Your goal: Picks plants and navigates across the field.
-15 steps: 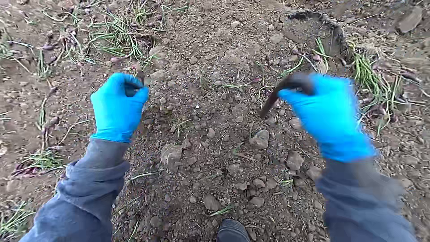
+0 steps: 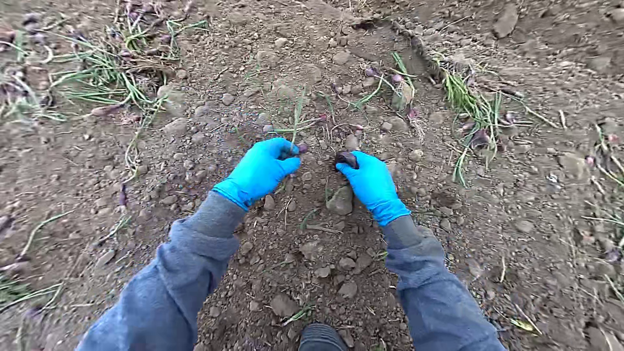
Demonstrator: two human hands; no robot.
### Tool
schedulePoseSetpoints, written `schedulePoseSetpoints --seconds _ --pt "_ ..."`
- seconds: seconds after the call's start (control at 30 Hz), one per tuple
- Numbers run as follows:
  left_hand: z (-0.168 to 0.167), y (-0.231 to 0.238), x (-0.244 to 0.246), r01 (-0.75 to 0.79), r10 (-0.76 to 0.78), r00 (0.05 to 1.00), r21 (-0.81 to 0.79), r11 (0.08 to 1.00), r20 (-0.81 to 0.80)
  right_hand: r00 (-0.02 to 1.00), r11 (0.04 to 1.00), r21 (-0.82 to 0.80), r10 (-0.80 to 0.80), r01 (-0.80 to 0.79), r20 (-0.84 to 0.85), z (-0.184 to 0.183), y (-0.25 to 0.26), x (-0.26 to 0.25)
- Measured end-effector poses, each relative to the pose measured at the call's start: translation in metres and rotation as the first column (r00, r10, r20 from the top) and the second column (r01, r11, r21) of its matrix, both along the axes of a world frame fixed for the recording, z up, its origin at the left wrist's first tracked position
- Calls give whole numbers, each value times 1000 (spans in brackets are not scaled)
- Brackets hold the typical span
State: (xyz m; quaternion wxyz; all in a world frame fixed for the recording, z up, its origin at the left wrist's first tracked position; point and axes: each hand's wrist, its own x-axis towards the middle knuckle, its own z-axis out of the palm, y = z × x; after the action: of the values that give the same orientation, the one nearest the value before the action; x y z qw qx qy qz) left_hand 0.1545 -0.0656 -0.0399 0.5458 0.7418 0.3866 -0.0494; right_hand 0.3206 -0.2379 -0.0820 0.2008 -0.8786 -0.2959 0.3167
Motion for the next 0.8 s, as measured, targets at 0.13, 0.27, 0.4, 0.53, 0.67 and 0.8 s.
schedulePoseSetpoints --seconds 0.13,0.27,0.4,0.53,0.67,0.8 --pt "-1 3 10 23 -26 999 -115 993 -29 999 999 23 -32 32 19 -3 0 -1" --pt "-6 3 15 12 -15 999 -86 996 -34 999 999 19 -50 50 12 -5 -1 -1" --pt "6 -7 34 42 -38 999 128 991 -30 998 1000 30 -4 6 -57 1 -1 7" --pt "-14 -56 83 504 -406 861 406 762 -307 998 951 304 61 -58 -1 95 -32 10" --pt "-40 -63 85 505 -446 862 490 711 -240 966 716 648 185 -260 183 182 -78 41" --pt "-12 -16 41 38 -87 992 429 903 96 978 931 364 -79 4 192 102 -76 12"
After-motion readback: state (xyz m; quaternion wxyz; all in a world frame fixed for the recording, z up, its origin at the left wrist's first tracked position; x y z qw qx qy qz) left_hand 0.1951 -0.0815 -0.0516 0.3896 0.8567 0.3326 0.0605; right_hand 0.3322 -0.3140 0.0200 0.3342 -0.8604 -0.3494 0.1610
